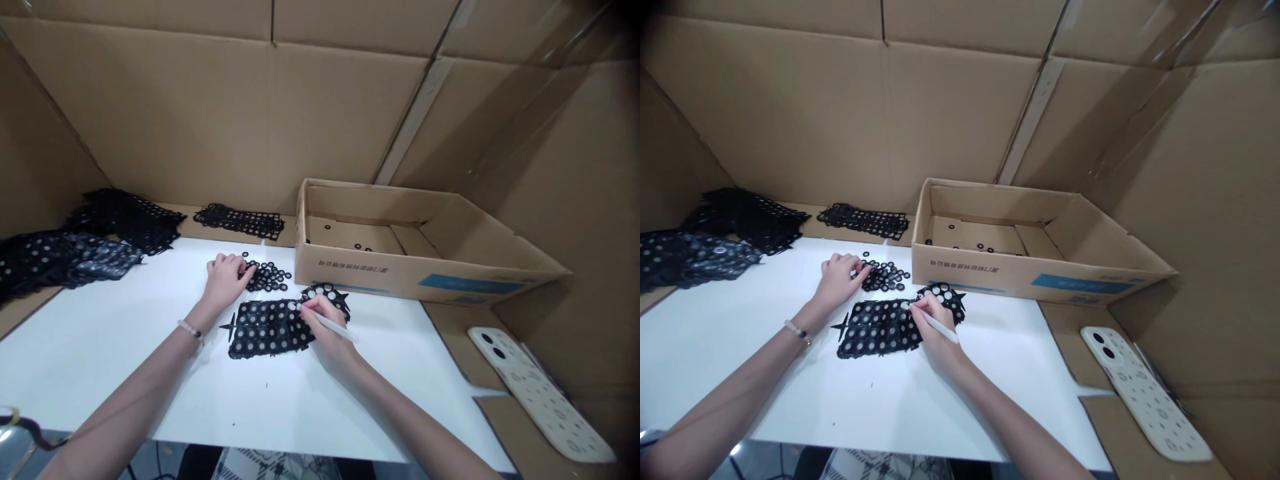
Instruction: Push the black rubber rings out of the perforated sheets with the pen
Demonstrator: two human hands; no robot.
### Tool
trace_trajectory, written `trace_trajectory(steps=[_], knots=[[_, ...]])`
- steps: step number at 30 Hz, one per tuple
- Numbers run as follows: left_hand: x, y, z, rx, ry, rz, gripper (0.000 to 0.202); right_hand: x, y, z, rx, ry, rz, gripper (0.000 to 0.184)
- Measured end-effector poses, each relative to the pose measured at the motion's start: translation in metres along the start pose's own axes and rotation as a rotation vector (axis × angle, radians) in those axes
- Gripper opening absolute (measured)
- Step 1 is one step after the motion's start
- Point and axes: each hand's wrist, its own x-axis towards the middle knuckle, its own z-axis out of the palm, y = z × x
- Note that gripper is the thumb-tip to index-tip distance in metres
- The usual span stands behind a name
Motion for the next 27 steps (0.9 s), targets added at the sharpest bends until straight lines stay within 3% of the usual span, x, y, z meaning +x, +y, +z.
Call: trace_trajectory(steps=[3,5,8,10,13,19,21,27], knots=[[-0.003,0.010,-0.009,-0.148,0.006,0.057,0.030,0.002,-0.001,-0.002,0.050,-0.004,-0.013,0.020],[-0.009,0.021,-0.011,-0.317,-0.132,0.154,0.027,0.004,-0.001,-0.003,0.074,-0.007,-0.036,0.019],[-0.023,0.039,-0.005,-0.495,-0.432,0.262,0.041,0.005,-0.003,-0.004,0.076,-0.017,-0.075,0.019],[-0.031,0.047,0.003,-0.535,-0.567,0.240,0.037,0.005,-0.006,-0.005,0.070,-0.047,-0.099,0.017],[-0.035,0.050,0.010,-0.594,-0.650,0.155,0.030,0.004,-0.011,-0.007,0.040,-0.084,-0.159,0.011],[-0.024,0.040,-0.004,-0.660,-0.812,0.165,0.028,0.001,-0.014,-0.010,0.006,-0.037,-0.251,0.010],[-0.023,0.039,-0.008,-0.646,-0.822,0.172,0.026,0.001,-0.014,-0.009,-0.019,-0.052,-0.235,0.011],[-0.025,0.039,-0.003,-0.615,-0.682,0.149,0.024,0.002,-0.011,-0.008,-0.067,-0.084,-0.181,0.011]])
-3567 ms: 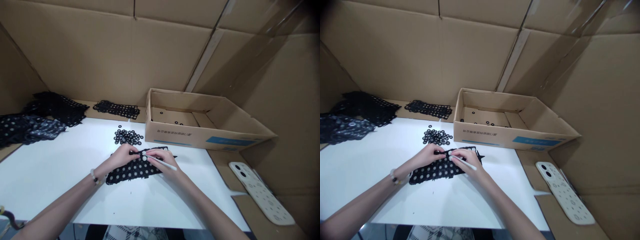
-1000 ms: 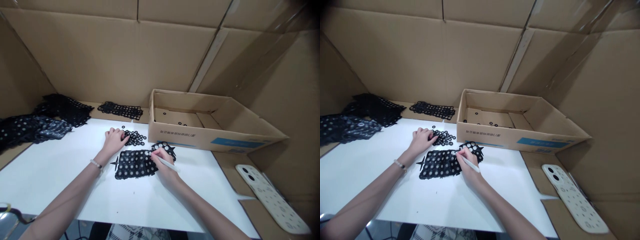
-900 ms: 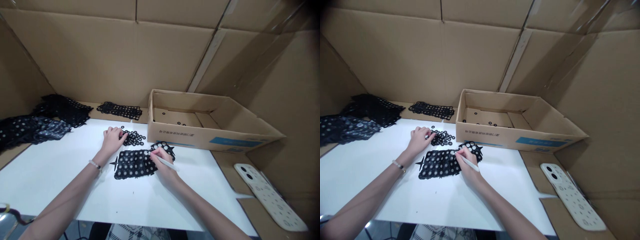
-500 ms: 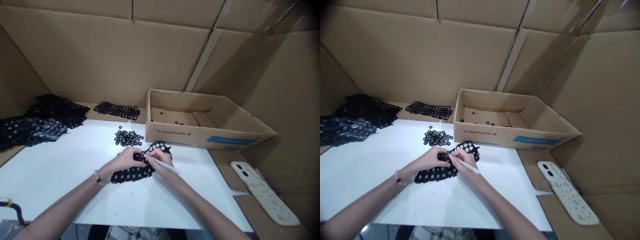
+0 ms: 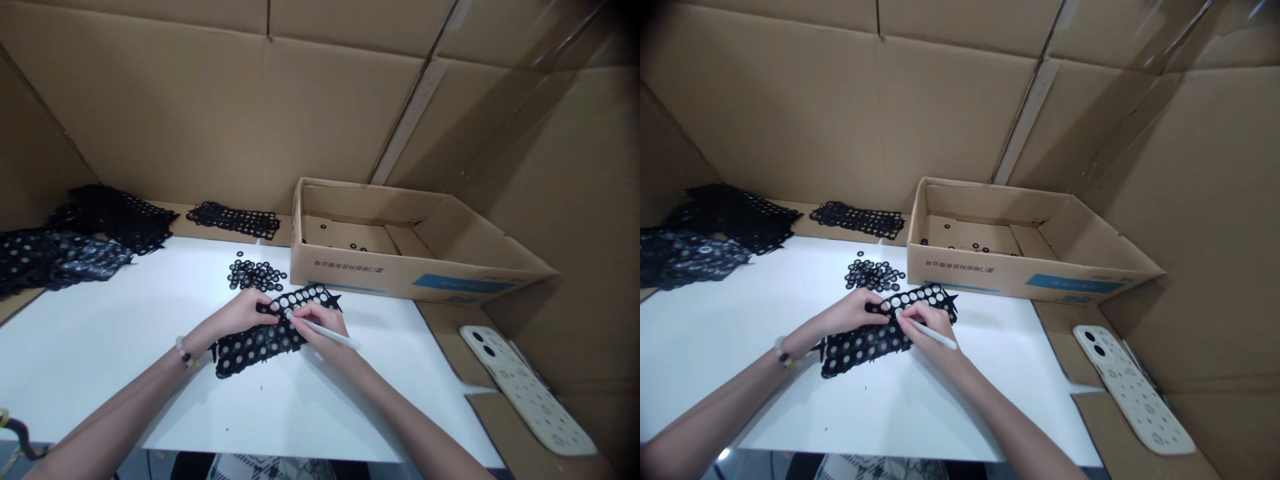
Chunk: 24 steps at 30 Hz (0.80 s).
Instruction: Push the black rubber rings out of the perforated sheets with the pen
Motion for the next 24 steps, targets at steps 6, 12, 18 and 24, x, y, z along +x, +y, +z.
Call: trace_trajectory(steps=[6,12,18,24], knots=[[0.002,-0.003,0.005,0.013,0.065,-0.016,0.021,0.002,0.006,0.000,0.034,-0.004,0.022,0.010],[0.005,-0.007,0.010,-0.048,0.104,-0.035,0.021,0.002,0.006,0.001,0.025,-0.018,0.021,0.008],[0.007,-0.012,0.012,-0.025,0.089,0.011,0.021,0.000,0.007,0.005,-0.039,-0.007,0.078,0.013],[0.006,-0.005,0.012,0.005,0.062,0.064,0.026,-0.004,0.010,0.012,-0.010,-0.048,0.035,0.014]])
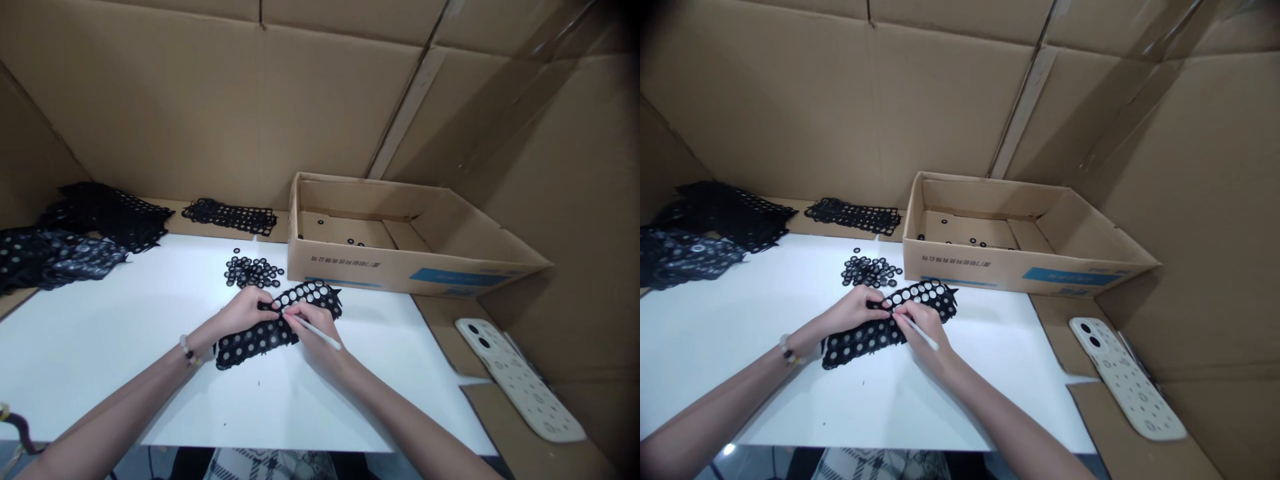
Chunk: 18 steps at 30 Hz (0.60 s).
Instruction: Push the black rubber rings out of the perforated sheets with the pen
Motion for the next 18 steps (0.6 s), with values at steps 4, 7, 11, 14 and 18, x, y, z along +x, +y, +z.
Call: trace_trajectory(steps=[4,7,11,14,18], knots=[[0.001,-0.002,0.002,0.005,0.075,-0.044,0.020,0.001,0.004,0.004,-0.012,0.030,-0.061,0.012],[0.002,-0.006,0.006,-0.022,0.126,-0.042,0.015,0.003,0.004,0.004,-0.027,0.038,-0.074,0.011],[0.003,-0.005,0.010,-0.015,0.189,-0.013,0.017,0.004,-0.004,0.000,-0.003,0.043,-0.020,0.012],[0.002,0.000,0.006,-0.005,0.143,-0.022,0.023,0.003,-0.010,-0.003,0.018,0.050,0.022,0.013],[-0.001,0.006,-0.004,-0.027,-0.040,0.018,0.031,0.002,-0.011,-0.003,0.012,0.076,0.055,0.014]])
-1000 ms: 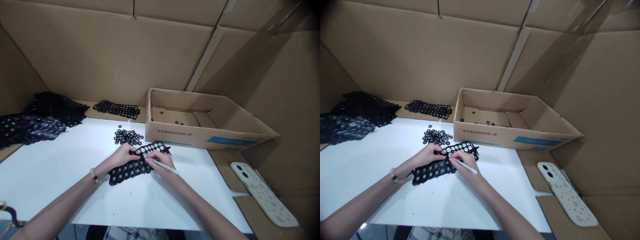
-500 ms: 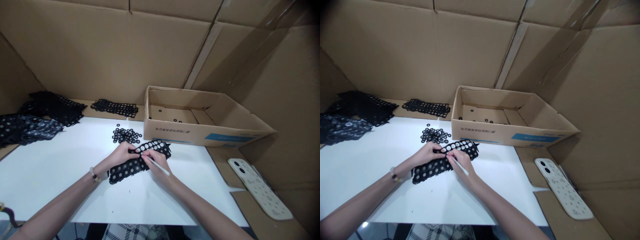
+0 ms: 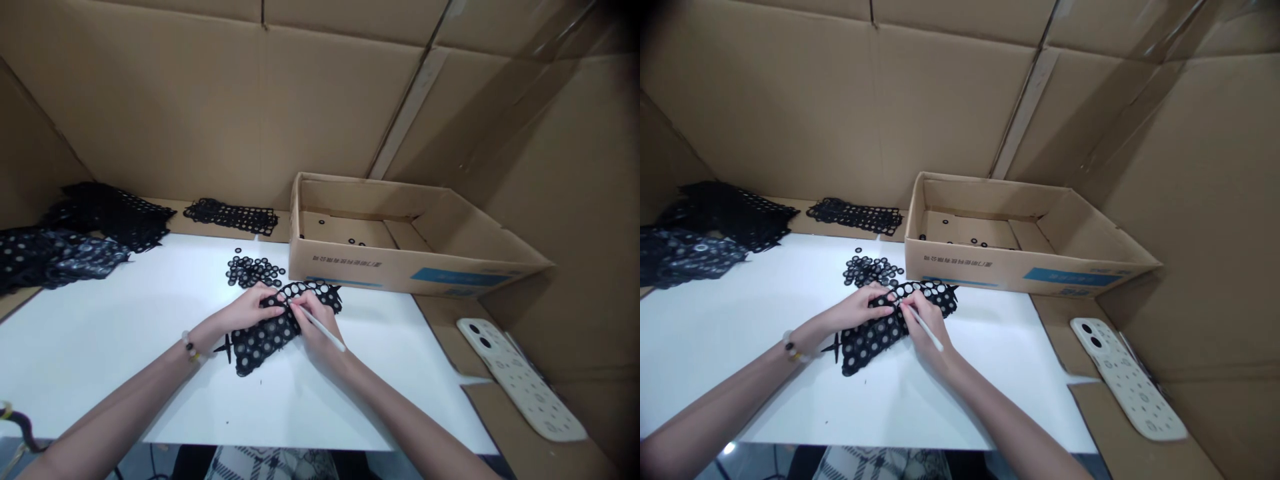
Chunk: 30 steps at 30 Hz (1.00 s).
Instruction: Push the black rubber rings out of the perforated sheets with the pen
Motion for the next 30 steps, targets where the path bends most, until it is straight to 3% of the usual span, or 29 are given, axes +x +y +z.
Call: trace_trajectory(steps=[2,4,9,11,13,15,18,22,24,27,30], knots=[[-0.001,0.002,-0.002,-0.005,-0.048,-0.011,0.035,0.000,0.002,0.002,0.001,-0.002,-0.003,0.013],[-0.001,0.003,0.000,0.052,-0.009,-0.053,0.035,0.001,0.004,0.004,0.004,-0.015,-0.016,0.012],[-0.002,0.004,0.008,0.342,0.230,-0.068,0.018,0.001,0.006,0.005,-0.012,-0.071,-0.050,0.012],[-0.004,0.005,0.008,0.446,0.356,-0.067,0.023,0.000,0.006,0.005,-0.026,-0.066,-0.058,0.012],[-0.005,0.007,0.007,0.535,0.410,-0.062,0.021,-0.001,0.005,0.004,-0.037,-0.054,-0.074,0.012],[-0.006,0.008,0.007,0.564,0.335,-0.033,0.014,-0.002,0.005,0.004,-0.041,-0.045,-0.093,0.012],[-0.004,0.008,0.009,0.479,0.177,0.010,0.029,-0.002,0.006,0.004,-0.039,-0.054,-0.095,0.012],[0.001,0.006,0.006,0.242,0.157,0.019,0.029,-0.001,0.008,0.003,-0.030,-0.017,-0.015,0.015],[0.003,0.002,-0.003,0.067,0.260,-0.010,0.029,-0.001,0.008,0.003,-0.026,0.008,0.039,0.019],[0.004,-0.009,-0.025,-0.055,0.514,-0.084,0.033,-0.002,0.008,0.003,-0.018,0.038,0.083,0.021],[0.003,-0.023,-0.042,0.282,0.630,-0.127,0.033,-0.003,0.006,0.003,-0.017,0.042,0.094,0.021]])
